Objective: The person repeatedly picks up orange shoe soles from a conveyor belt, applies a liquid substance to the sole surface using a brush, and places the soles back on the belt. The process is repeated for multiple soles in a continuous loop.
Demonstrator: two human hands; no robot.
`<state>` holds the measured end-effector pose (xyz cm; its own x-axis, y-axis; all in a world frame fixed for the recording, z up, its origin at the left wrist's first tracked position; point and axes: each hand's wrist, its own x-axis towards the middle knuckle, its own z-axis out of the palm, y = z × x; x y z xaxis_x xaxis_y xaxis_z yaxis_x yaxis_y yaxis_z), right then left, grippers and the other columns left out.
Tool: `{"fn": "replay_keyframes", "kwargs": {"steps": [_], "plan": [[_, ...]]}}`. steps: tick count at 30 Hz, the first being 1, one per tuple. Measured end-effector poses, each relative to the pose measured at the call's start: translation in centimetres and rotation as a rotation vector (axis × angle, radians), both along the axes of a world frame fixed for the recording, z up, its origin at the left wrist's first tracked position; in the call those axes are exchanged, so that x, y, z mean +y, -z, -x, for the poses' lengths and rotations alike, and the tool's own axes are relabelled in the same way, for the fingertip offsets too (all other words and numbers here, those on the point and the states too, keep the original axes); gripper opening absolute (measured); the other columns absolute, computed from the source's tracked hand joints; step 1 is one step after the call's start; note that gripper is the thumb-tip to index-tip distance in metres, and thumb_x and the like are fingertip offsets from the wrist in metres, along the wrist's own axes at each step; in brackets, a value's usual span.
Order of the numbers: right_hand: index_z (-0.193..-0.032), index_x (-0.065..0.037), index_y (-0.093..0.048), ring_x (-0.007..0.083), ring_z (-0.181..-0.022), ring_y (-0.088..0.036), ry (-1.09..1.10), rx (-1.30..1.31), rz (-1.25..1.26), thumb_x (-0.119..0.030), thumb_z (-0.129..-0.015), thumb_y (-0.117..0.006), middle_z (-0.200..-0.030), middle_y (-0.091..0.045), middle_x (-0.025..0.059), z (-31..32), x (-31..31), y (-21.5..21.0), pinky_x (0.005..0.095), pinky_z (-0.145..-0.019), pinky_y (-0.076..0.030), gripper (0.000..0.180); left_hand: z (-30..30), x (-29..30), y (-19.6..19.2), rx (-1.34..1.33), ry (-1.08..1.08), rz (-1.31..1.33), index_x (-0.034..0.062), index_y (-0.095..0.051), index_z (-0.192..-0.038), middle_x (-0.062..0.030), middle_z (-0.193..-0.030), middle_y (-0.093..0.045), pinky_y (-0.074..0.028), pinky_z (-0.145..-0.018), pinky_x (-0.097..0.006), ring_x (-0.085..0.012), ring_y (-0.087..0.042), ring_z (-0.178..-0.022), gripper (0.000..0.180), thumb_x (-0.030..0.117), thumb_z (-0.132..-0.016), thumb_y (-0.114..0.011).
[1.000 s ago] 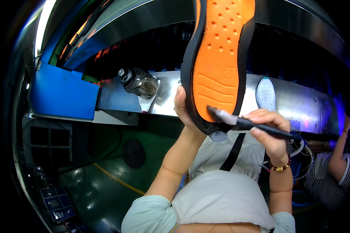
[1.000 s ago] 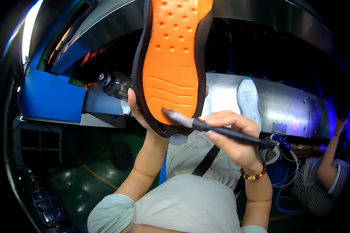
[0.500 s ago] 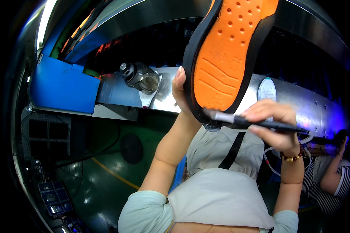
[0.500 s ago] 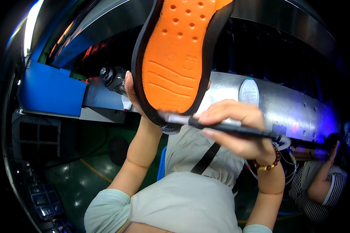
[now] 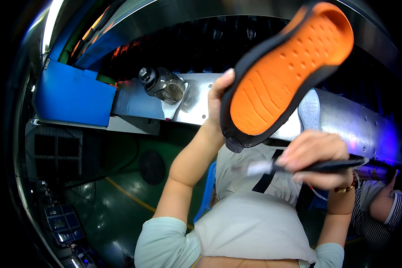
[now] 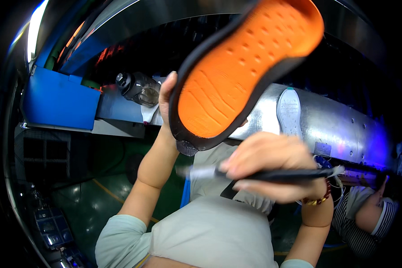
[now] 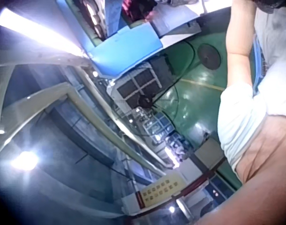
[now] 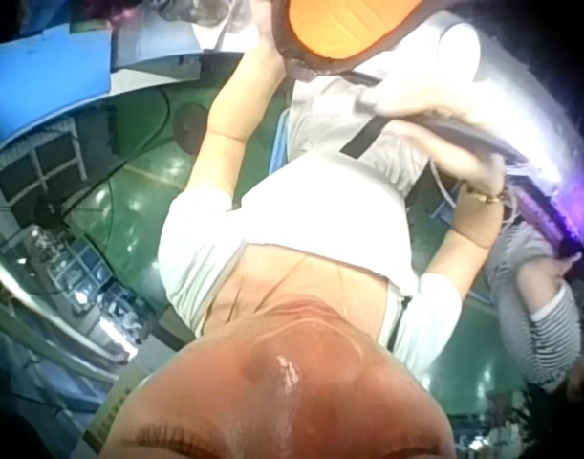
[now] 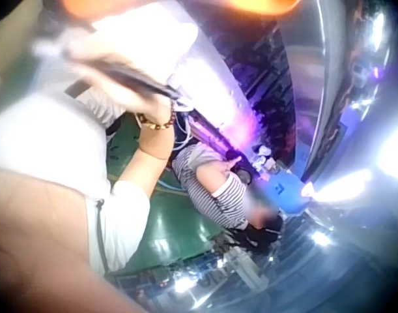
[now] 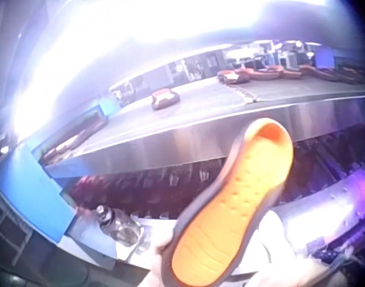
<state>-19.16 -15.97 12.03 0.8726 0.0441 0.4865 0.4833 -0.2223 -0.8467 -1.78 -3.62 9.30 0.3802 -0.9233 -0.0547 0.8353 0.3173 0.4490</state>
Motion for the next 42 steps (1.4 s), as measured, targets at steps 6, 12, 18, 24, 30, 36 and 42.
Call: {"fn": "replay_keyframes", "kwargs": {"steps": [6,12,18,24,30,36,42], "plan": [[-0.079,-0.001,-0.062,0.0224,-0.076,-0.064,-0.164,0.175,0.350,-0.003,-0.067,-0.066,-0.082,-0.065,0.0102,-0.3,-1.7,-1.1,0.0289,-0.065,-0.050,0.013,0.5,0.5,-0.7,-0.192,0.328,-0.375,-0.0072,-0.051,-0.102,-0.0183,-0.090,-0.059,-0.050,-0.067,-0.026,-0.0190,-0.060,-0.074,0.040,0.026,-0.079,-0.052],[-0.079,-0.002,-0.063,0.0230,-0.077,-0.063,-0.128,0.221,0.312,-0.001,-0.066,-0.065,-0.083,-0.064,0.0120,0.5,-2.3,0.8,0.0287,-0.065,-0.050,0.013,0.6,0.9,-0.3,-0.347,0.485,-0.499,-0.0057,-0.051,-0.103,-0.0173,-0.090,-0.058,-0.050,-0.064,-0.025,-0.0175,-0.060,-0.073,0.044,0.030,-0.078,-0.054],[-0.079,-0.001,-0.062,0.0233,-0.080,-0.063,-0.020,0.181,0.275,0.001,-0.066,-0.066,-0.086,-0.064,0.0122,0.7,-3.4,0.8,0.0294,-0.073,-0.050,0.014,0.7,2.1,-0.3,-0.276,0.393,-0.530,-0.0050,-0.050,-0.105,-0.0161,-0.093,-0.058,-0.050,-0.067,-0.026,-0.0162,-0.059,-0.076,0.045,0.031,-0.078,-0.055],[-0.083,0.000,-0.061,0.0238,-0.083,-0.062,-0.174,0.317,0.405,0.001,-0.068,-0.063,-0.084,-0.063,0.0115,1.4,-3.6,0.1,0.0295,-0.072,-0.049,0.015,0.0,3.4,1.2,-0.223,0.347,-0.532,-0.0052,-0.050,-0.106,-0.0166,-0.095,-0.058,-0.050,-0.068,-0.026,-0.0175,-0.060,-0.075,0.043,0.028,-0.078,-0.053],[-0.079,-0.002,-0.062,0.0186,-0.071,-0.061,0.009,0.257,0.449,-0.002,-0.067,-0.066,-0.082,-0.065,0.0072,2.4,-3.6,1.0,0.0275,-0.062,-0.047,0.013,-2.6,4.6,1.6,-0.449,0.359,-0.592,-0.0017,-0.053,-0.105,-0.0151,-0.097,-0.058,-0.048,-0.075,-0.031,-0.0207,-0.058,-0.086,0.044,0.031,-0.075,-0.056],[-0.079,-0.007,-0.067,0.0199,-0.083,-0.056,0.212,0.055,0.228,-0.004,-0.059,-0.071,-0.079,-0.066,0.0047,2.7,-1.3,-2.6,0.0267,-0.065,-0.043,0.021,-1.3,3.7,5.5,-0.110,0.071,-0.459,0.0024,-0.046,-0.116,-0.0128,-0.102,-0.056,-0.046,-0.080,-0.032,-0.0234,-0.056,-0.093,0.061,0.049,-0.077,-0.048],[-0.083,0.003,-0.063,0.0134,-0.075,-0.059,0.503,0.204,-0.255,0.002,-0.069,-0.064,-0.084,-0.062,0.0109,-0.5,-3.1,6.3,0.0206,-0.065,-0.047,0.014,1.6,-1.2,10.0,0.058,0.400,-0.163,0.0151,-0.027,-0.130,-0.0162,-0.115,-0.047,-0.048,-0.076,-0.046,-0.0377,-0.052,-0.098,0.093,0.078,-0.067,-0.002]]}}
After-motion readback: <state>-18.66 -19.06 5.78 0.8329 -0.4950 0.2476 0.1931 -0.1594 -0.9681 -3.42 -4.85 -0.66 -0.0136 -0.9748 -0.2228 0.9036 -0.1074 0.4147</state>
